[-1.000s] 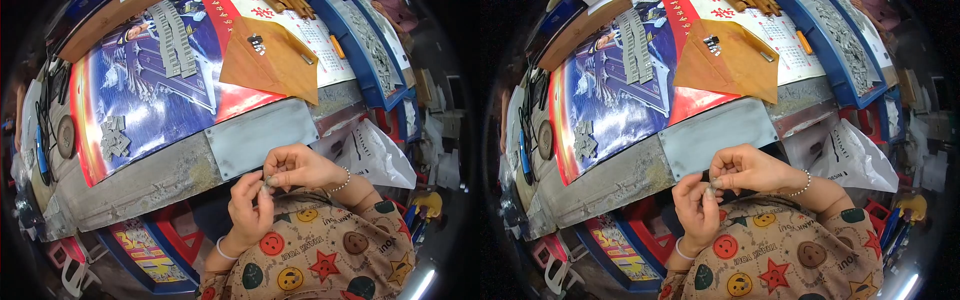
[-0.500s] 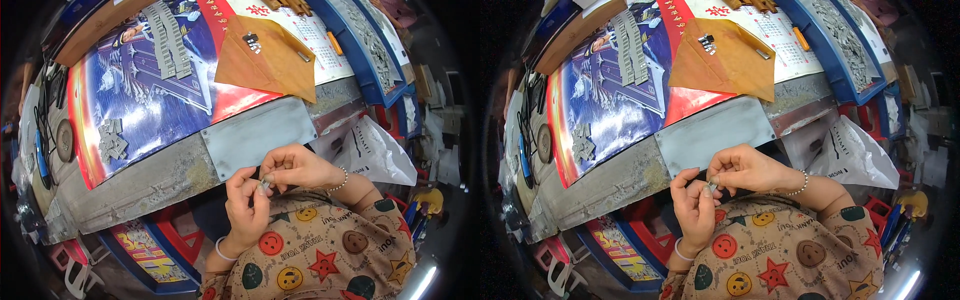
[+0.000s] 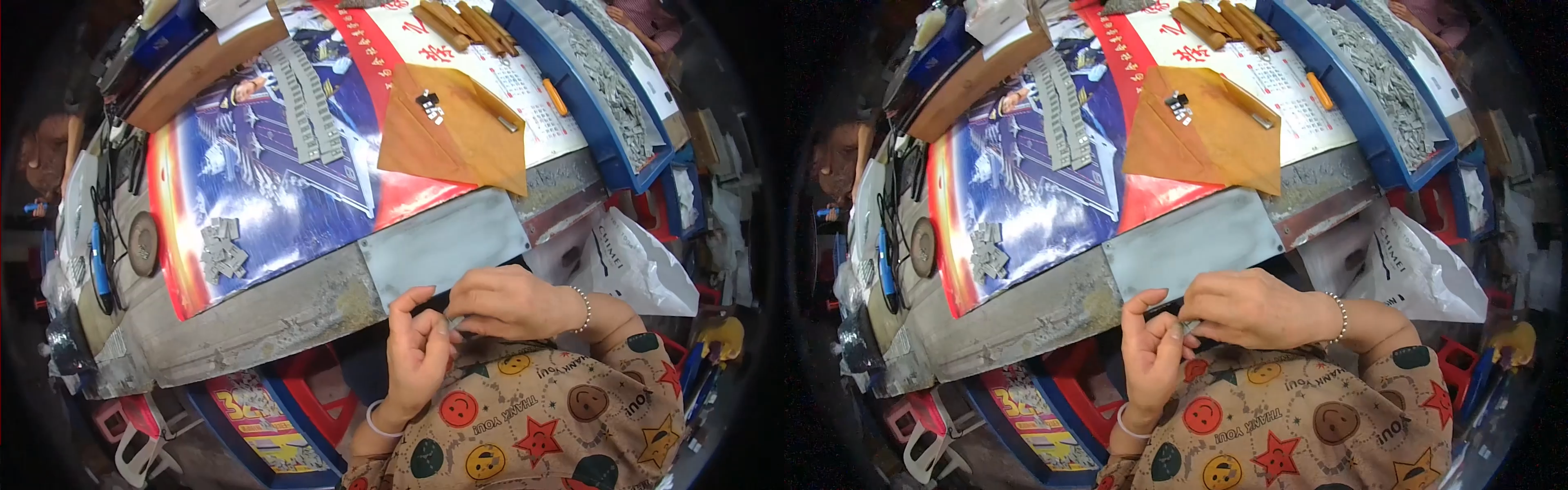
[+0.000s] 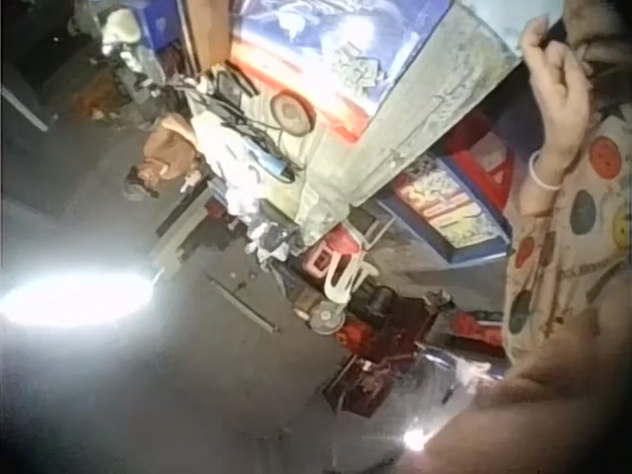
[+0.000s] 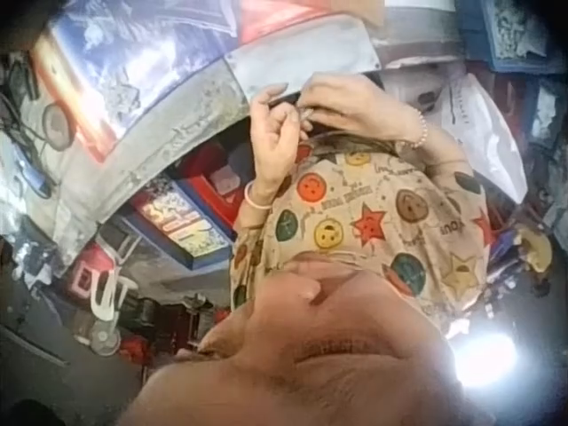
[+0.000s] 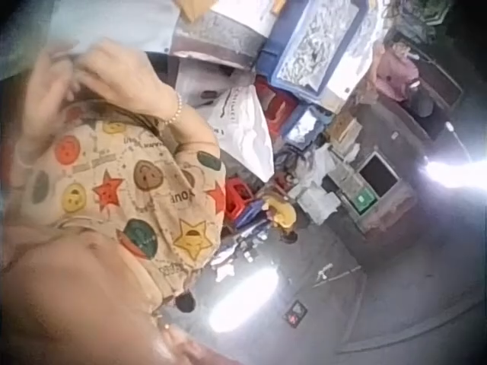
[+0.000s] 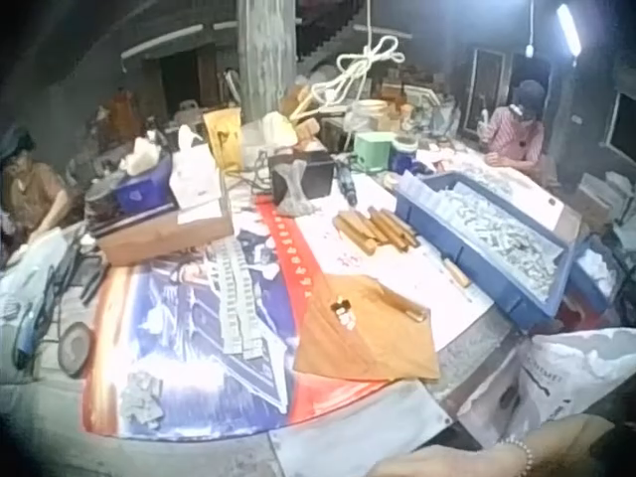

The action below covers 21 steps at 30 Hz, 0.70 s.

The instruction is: Assembling small metal components on a workbench in a manufacturing setting.

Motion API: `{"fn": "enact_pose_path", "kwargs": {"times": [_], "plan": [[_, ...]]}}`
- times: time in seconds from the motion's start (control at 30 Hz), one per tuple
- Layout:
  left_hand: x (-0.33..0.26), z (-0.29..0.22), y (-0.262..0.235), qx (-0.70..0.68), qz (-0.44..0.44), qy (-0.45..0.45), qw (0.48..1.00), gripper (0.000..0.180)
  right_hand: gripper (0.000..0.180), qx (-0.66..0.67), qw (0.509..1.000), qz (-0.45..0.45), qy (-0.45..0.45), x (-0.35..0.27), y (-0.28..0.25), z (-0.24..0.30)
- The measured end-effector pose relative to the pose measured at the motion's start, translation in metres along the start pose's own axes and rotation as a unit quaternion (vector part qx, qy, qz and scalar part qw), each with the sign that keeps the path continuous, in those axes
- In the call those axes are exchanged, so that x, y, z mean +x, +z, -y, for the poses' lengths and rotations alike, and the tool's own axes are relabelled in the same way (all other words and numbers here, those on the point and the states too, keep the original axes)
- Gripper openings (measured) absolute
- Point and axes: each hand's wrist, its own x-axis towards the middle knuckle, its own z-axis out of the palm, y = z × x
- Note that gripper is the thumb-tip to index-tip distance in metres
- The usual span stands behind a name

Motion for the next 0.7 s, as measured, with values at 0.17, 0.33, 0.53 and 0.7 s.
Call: {"fn": "enact_pose_path", "kwargs": {"times": [0.17,0.33,0.53,0.7], "plan": [[-0.002,0.001,-0.007,0.069,-0.001,0.032,0.997,0.039,0.019,-0.037,0.998,0.043,-0.030,0.012,-0.005,0.002],[-0.003,-0.003,-0.015,0.031,-0.078,0.142,0.986,0.037,0.018,-0.060,0.996,0.036,-0.053,0.042,-0.010,-0.009],[-0.004,-0.007,-0.028,0.032,-0.184,0.245,0.951,0.036,0.015,-0.129,0.989,-0.065,-0.042,0.118,-0.007,-0.045],[-0.014,-0.004,-0.040,0.071,-0.208,0.255,0.942,0.035,0.012,-0.228,0.968,-0.092,-0.040,0.174,0.018,-0.078]]}}
